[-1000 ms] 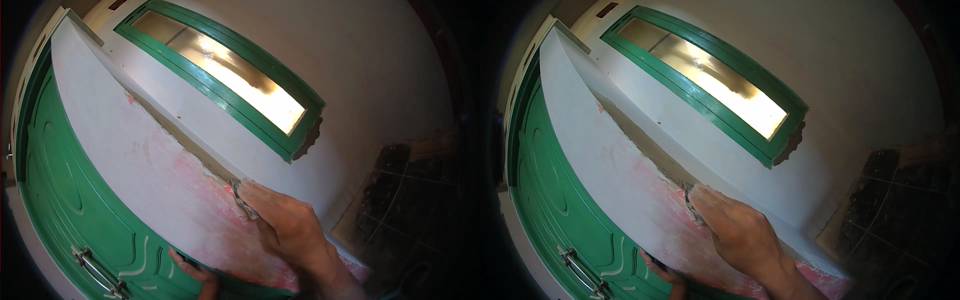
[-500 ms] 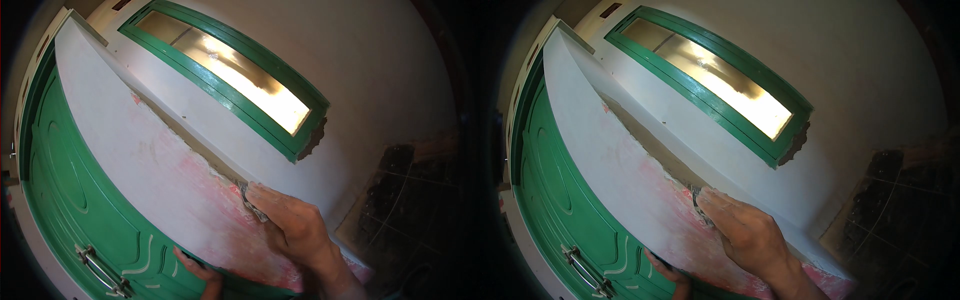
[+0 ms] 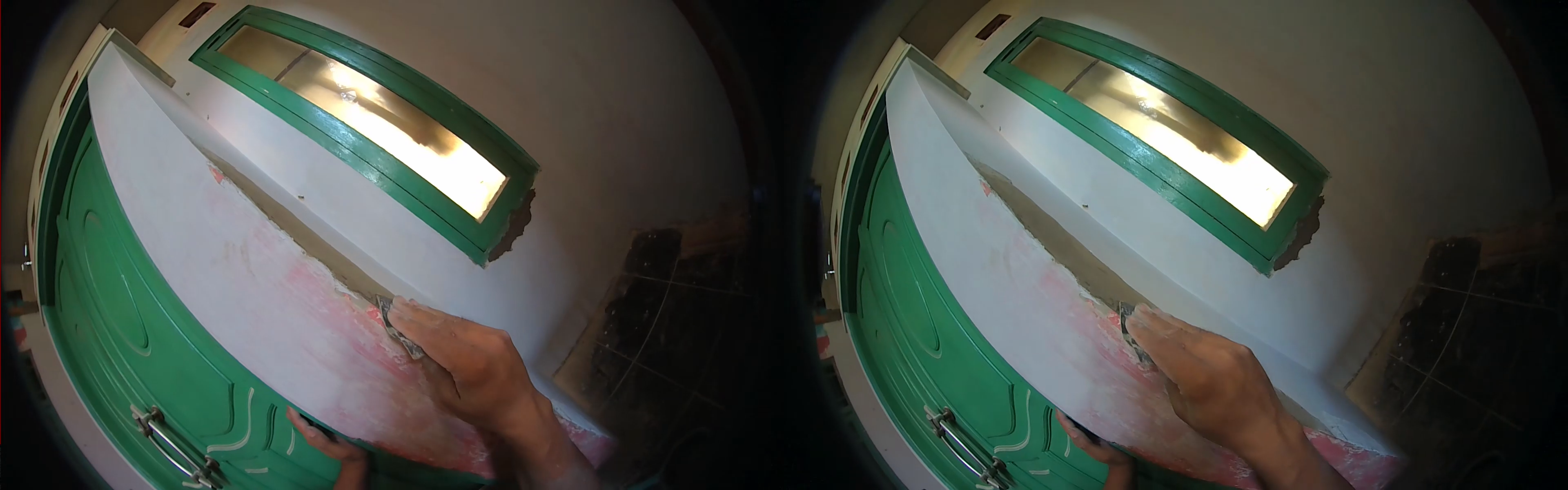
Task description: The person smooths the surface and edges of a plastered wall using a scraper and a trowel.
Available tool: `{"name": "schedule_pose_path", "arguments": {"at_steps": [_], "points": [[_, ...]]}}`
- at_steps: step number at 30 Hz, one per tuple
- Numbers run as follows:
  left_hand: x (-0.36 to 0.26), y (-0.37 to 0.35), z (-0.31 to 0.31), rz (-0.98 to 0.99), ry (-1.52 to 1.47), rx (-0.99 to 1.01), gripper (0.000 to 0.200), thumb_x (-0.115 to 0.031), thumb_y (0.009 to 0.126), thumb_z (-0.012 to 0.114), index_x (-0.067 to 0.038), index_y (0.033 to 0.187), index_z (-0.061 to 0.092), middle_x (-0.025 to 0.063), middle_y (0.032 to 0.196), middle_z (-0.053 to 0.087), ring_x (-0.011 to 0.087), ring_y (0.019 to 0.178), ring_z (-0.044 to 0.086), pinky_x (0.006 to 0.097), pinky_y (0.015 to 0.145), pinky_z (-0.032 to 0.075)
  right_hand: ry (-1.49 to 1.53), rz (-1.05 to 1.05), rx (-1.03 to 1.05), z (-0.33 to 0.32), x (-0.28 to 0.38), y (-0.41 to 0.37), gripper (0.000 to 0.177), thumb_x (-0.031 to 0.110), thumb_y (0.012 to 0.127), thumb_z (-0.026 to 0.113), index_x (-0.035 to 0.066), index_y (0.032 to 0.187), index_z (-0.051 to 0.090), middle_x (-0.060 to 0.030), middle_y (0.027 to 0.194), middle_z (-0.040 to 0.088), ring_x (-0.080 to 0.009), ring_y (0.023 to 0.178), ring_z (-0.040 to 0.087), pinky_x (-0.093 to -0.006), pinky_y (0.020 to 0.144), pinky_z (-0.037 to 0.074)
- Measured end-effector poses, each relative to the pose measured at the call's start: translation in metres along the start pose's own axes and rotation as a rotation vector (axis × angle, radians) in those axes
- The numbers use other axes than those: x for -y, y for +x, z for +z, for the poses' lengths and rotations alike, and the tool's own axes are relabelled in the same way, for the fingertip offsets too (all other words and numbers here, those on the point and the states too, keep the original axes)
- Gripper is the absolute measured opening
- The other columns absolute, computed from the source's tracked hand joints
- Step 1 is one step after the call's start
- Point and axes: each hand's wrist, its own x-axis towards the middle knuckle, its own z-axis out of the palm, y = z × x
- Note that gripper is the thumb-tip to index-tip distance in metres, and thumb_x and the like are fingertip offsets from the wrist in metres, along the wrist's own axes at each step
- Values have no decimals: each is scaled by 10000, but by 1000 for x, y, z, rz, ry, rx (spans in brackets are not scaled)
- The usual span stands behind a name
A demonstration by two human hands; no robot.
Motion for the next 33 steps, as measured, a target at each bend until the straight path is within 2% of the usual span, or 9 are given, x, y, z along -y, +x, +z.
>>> {"name": "schedule_pose_path", "arguments": {"at_steps": [3, 6, 9, 13, 15, 21, 24, 28, 33], "points": [[2, 1, 2, 19, -83, 11, 802, -523, 1160, 264, 124, 1628, 338, 288, 1627, 411, 417, 1470, 444, 545, 1221, 361, 21, 4, 13, -9, -3, -15, 461, -107, 865, 700, 37, 1299, 757, -179, 1318, 771, -336, 1203, 764, -402, 1027, 639], [10, -1, -3, 31, -30, 16, 801, -526, 1159, 260, 125, 1618, 350, 294, 1619, 422, 414, 1467, 449, 545, 1220, 364, 15, 2, 36, -17, -6, -24, 468, -108, 859, 711, 37, 1301, 757, -180, 1315, 772, -336, 1197, 766, -402, 1030, 638], [19, -4, -5, 48, -67, -11, 788, -517, 1162, 266, 130, 1600, 371, 304, 1593, 445, 415, 1445, 467, 542, 1209, 379, 20, -10, 24, -11, -7, -19, 489, -115, 847, 720, 41, 1309, 755, -182, 1317, 771, -336, 1199, 765, -398, 1030, 638], [33, -8, 0, 120, 46, -58, 769, -510, 1162, 295, 130, 1576, 396, 293, 1506, 499, 403, 1378, 509, 533, 1171, 407, 14, 0, -7, 2, 0, 1, 498, -133, 835, 711, 40, 1300, 759, -185, 1317, 770, -338, 1201, 764, -395, 1022, 641], [27, -5, -2, 88, -38, -45, 761, -508, 1166, 303, 128, 1574, 397, 285, 1475, 514, 397, 1351, 524, 530, 1159, 417, 50, 25, -11, 1, 1, 2, 494, -144, 829, 705, 41, 1284, 765, -185, 1310, 774, -339, 1192, 768, -395, 1013, 645], [22, -1, -5, 64, 28, 10, 773, -528, 1173, 279, 120, 1579, 392, 267, 1469, 508, 379, 1346, 530, 517, 1158, 423, 69, 8, -11, -3, -9, -11, 505, -164, 808, 702, 28, 1270, 770, -188, 1264, 791, -332, 1163, 782, -391, 1000, 650], [28, -9, -5, 64, 77, -17, 821, -581, 1167, 276, 121, 1574, 399, 246, 1484, 496, 359, 1353, 532, 505, 1156, 429, 27, -18, -35, 5, -6, 0, 498, -168, 808, 695, 21, 1262, 777, -191, 1257, 793, -333, 1159, 786, -389, 1004, 648], [24, -8, -2, -12, -79, -43, 896, -664, 1145, 303, 113, 1578, 407, 218, 1506, 483, 337, 1360, 534, 492, 1153, 436, -31, -50, -40, 16, 5, 20, 467, -166, 823, 689, 20, 1239, 791, -198, 1251, 795, -340, 1150, 789, -385, 1010, 643], [27, -10, -3, -26, -12, -64, 969, -737, 1116, 318, 105, 1586, 410, 203, 1514, 479, 321, 1363, 530, 476, 1161, 429, -5, -40, -11, 8, 0, 7, 463, -154, 831, 694, 21, 1249, 791, -206, 1246, 794, -340, 1154, 788, -374, 1004, 642]]}}
